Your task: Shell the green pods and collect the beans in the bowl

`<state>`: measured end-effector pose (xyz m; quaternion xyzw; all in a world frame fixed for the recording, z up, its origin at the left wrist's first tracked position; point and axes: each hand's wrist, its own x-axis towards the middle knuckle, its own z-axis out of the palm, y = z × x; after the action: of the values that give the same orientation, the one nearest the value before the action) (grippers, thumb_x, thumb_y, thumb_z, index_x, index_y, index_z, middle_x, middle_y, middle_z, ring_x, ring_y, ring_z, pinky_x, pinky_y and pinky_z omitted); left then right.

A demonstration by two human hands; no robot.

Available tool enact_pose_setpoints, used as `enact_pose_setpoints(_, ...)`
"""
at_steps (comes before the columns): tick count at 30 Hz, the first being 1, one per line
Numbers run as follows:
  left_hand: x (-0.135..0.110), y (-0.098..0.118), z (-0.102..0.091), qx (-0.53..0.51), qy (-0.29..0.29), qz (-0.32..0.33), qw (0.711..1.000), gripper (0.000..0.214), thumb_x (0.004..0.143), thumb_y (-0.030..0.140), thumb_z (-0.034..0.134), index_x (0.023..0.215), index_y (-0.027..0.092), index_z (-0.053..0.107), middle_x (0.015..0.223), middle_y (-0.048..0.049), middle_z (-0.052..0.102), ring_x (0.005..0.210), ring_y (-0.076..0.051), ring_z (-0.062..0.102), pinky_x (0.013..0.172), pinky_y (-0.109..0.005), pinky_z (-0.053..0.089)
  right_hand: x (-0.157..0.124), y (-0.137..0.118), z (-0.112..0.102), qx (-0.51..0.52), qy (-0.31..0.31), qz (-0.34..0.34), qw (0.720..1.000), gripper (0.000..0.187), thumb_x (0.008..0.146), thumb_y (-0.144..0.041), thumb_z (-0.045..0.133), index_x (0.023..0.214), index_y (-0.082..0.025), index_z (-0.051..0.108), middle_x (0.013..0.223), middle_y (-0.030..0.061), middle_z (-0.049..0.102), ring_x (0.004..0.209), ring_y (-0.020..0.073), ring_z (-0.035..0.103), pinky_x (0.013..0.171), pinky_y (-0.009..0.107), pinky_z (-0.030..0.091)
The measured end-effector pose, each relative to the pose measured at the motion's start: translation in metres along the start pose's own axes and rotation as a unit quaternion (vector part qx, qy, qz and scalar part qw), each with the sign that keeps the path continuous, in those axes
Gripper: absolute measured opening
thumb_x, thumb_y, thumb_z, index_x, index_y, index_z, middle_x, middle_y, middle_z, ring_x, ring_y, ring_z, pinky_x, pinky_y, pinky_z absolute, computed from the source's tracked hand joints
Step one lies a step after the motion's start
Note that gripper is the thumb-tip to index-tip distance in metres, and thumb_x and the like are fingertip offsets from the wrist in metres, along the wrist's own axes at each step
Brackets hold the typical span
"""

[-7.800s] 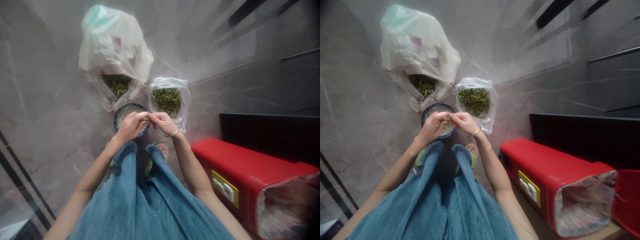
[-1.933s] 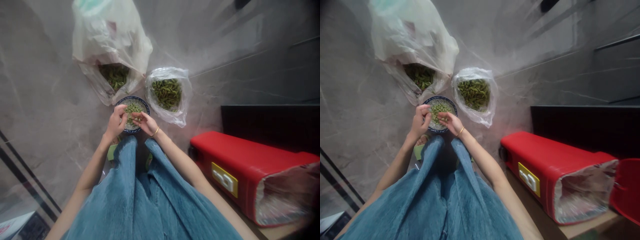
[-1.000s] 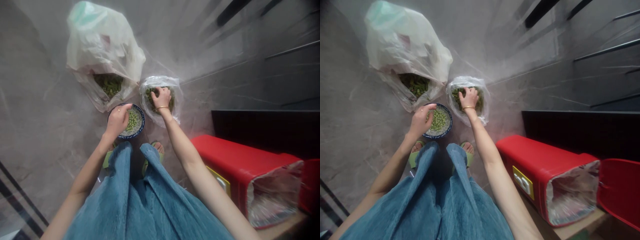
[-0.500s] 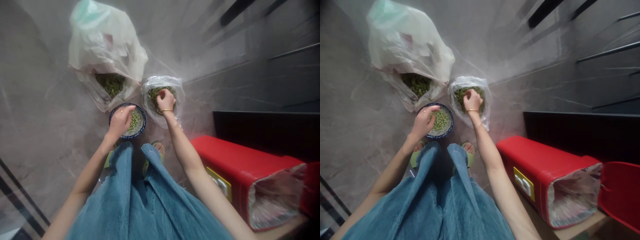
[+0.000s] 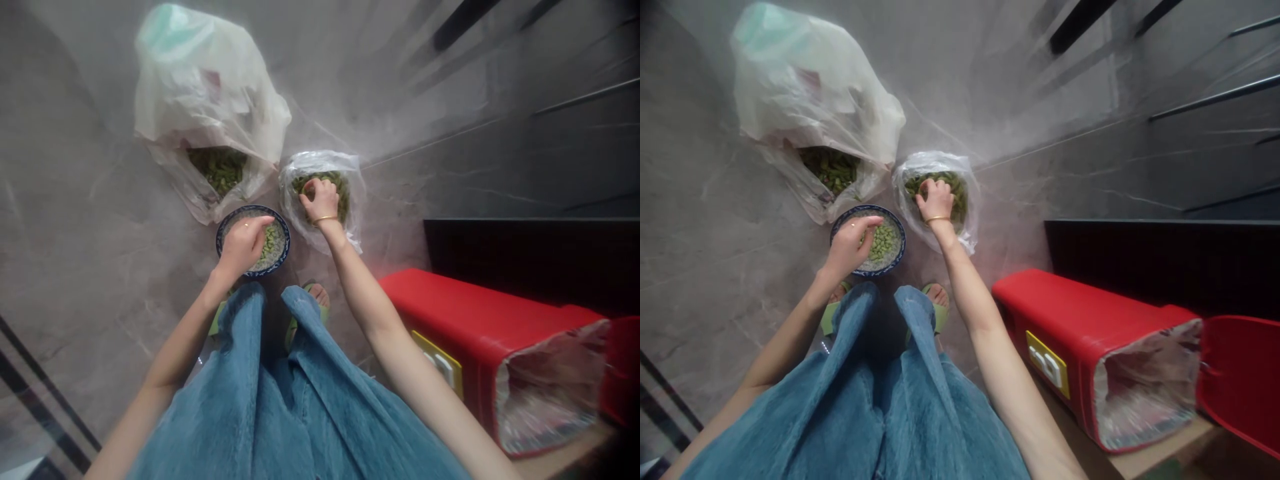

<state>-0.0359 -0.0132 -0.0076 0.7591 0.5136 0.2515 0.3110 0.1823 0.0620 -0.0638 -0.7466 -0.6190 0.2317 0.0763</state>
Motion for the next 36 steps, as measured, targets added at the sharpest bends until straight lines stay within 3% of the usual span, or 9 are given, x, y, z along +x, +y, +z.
enact_pose_setpoints(6,-0.003,-0.003,0.002,-0.008,0.004,-0.007,1.000,0.028,0.092,0.015,0.041,0.112,0.016,0.060,0.106,-0.0081,0.071,0.099,-0.020,0.065,0.089,-0.035,0.051,-0.005,0.005,-0.003,0.050,0.015,-0.001,0.999,0.037,0.076,-0.011,0.049,0.112,-0.011,0.058,0.101,0.0147,0.065,0.103,0.0270,0.057,0.096,0.047,0.042)
enact_pose_setpoints(10,-0.002,-0.001,0.004,-0.024,0.001,-0.007,1.000,0.027,0.093,0.017,0.041,0.113,0.017,0.059,0.105,-0.0082,0.071,0.099,-0.019,0.066,0.089,-0.035,0.051,-0.011,0.010,-0.006,0.241,0.027,0.068,0.968,0.040,0.076,-0.016,0.050,0.115,-0.009,0.058,0.098,0.0134,0.066,0.091,0.0204,0.061,0.088,0.038,0.048)
enact_pose_setpoints(12,-0.001,0.003,0.005,-0.039,0.010,-0.011,0.999,0.029,0.093,0.017,0.040,0.116,0.017,0.056,0.105,-0.0078,0.070,0.101,-0.018,0.065,0.091,-0.034,0.051,-0.020,0.006,-0.011,0.368,0.003,0.113,0.923,0.041,0.076,-0.023,0.053,0.114,-0.013,0.059,0.097,0.0095,0.067,0.085,0.0170,0.062,0.080,0.034,0.050)
enact_pose_setpoints(16,0.003,0.014,0.010,-0.036,0.035,-0.004,0.999,0.036,0.094,0.021,0.040,0.128,0.016,0.046,0.114,-0.0100,0.067,0.100,-0.018,0.065,0.092,-0.034,0.051,-0.053,-0.019,-0.027,0.578,-0.098,0.172,0.791,0.037,0.070,-0.027,0.062,0.107,-0.023,0.063,0.086,-0.0003,0.067,0.073,0.0110,0.060,0.069,0.026,0.050)
enact_pose_setpoints(21,0.003,0.018,0.014,-0.004,0.006,0.030,1.000,0.037,0.095,0.027,0.037,0.129,0.014,0.045,0.110,-0.0134,0.066,0.101,-0.022,0.064,0.088,-0.038,0.053,-0.094,-0.058,-0.038,0.666,-0.233,0.204,0.678,0.020,0.068,-0.022,0.068,0.087,-0.021,0.065,0.079,-0.0007,0.068,0.071,0.0113,0.060,0.069,0.026,0.051)
enact_pose_setpoints(23,-0.001,0.016,0.010,-0.013,-0.003,0.037,0.999,0.034,0.096,0.025,0.033,0.125,0.015,0.046,0.112,-0.0125,0.065,0.104,-0.020,0.063,0.090,-0.036,0.052,-0.101,-0.064,-0.037,0.669,-0.247,0.200,0.672,0.017,0.069,-0.027,0.070,0.084,-0.020,0.064,0.077,-0.0010,0.067,0.070,0.0116,0.060,0.067,0.025,0.050)
enact_pose_setpoints(28,-0.015,0.015,-0.001,-0.069,-0.031,0.065,0.995,0.034,0.099,0.028,0.028,0.129,0.016,0.039,0.113,-0.0129,0.064,0.099,-0.017,0.065,0.086,-0.031,0.054,-0.109,-0.062,-0.028,0.593,-0.283,0.150,0.739,0.045,0.070,-0.057,0.069,0.057,-0.018,0.051,0.048,-0.0046,0.047,0.046,0.0074,0.043,0.044,0.021,0.033)
enact_pose_setpoints(32,-0.023,0.016,0.002,-0.055,-0.018,0.094,0.994,0.041,0.099,0.027,0.030,0.138,0.016,0.026,0.092,-0.0080,0.066,0.085,-0.017,0.067,0.077,-0.031,0.055,-0.117,-0.069,-0.022,0.640,-0.296,0.165,0.690,0.056,0.061,-0.065,0.072,0.053,-0.019,0.040,0.044,-0.0080,0.035,0.041,0.0045,0.031,0.041,0.020,0.023)
enact_pose_setpoints(36,-0.031,0.010,0.010,-0.009,0.025,0.087,0.996,0.039,0.098,0.028,0.031,0.136,0.019,0.030,0.096,-0.0092,0.064,0.088,-0.017,0.065,0.077,-0.032,0.055,-0.125,-0.076,-0.020,0.644,-0.332,0.225,0.652,0.058,0.065,-0.067,0.069,0.053,-0.020,0.037,0.043,-0.0082,0.032,0.038,0.0035,0.026,0.038,0.020,0.017)
